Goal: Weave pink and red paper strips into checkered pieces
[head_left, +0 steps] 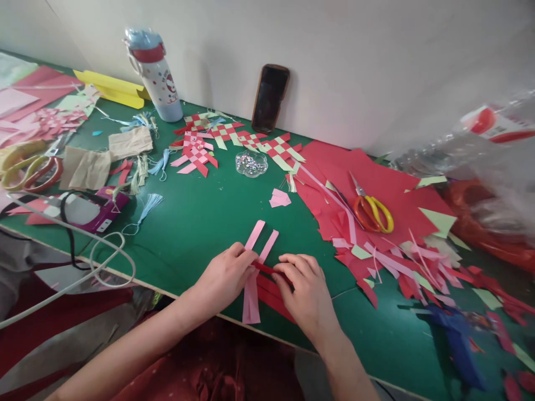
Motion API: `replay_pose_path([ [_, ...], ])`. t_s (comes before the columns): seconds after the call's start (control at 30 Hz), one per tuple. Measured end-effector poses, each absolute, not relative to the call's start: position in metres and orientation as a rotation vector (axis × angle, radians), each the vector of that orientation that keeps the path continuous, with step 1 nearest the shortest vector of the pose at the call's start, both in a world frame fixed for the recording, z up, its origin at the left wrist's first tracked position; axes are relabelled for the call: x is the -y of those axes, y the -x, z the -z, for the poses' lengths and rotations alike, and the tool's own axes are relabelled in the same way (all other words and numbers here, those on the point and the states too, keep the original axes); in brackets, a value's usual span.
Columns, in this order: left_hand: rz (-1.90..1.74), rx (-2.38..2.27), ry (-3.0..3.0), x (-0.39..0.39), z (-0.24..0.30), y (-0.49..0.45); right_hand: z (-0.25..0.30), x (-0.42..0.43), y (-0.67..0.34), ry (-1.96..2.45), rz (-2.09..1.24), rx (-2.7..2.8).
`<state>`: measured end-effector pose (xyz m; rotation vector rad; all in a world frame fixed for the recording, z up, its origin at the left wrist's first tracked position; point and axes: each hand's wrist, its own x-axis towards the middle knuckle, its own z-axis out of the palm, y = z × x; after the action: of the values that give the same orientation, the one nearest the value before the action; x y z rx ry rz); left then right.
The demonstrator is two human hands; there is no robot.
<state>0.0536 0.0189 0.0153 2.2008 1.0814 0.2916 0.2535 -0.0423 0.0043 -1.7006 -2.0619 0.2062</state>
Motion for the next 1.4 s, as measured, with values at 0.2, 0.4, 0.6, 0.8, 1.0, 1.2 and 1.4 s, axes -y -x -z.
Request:
replay_pose_path([
  [0.2, -0.284, -1.09, -2.202, -0.019, -0.015, -0.053, -0.017, 0.035, -0.248, 1.73, -0.339, 2.031],
  [0.4, -0.318, -1.088, -2.149, -0.02, -0.015, -0.053, -0.041, 0.018, -0.227, 1.687, -0.58, 1.832],
  [0.6, -0.398, -1.108, -2.064, -0.022, -0.016, -0.051, -0.046, 0.022, -0.229, 1.562, -0.68, 1.692],
  [0.8, -0.427, -1.073, -1.993, -0.023, -0.018, -0.047, -0.027, 0.04, -0.254, 1.729, -0.523, 1.597],
  [1.0, -0.47, -1.055, -1.947, -0.023, -0.015, -0.046, -0.017, 0.035, -0.246, 1.67, -0.462, 1.909],
  [1.2, -0.536, -0.999, -1.99, -0.021, -0.009, -0.044, -0.016, 0.021, -0.24, 1.698, -0.44, 1.849],
  [1.4, -0.52, -0.999, -2.007, -0.02, -0.005, -0.043, -0.014, 0.02, -0.246, 1.696, -0.401, 1.874],
])
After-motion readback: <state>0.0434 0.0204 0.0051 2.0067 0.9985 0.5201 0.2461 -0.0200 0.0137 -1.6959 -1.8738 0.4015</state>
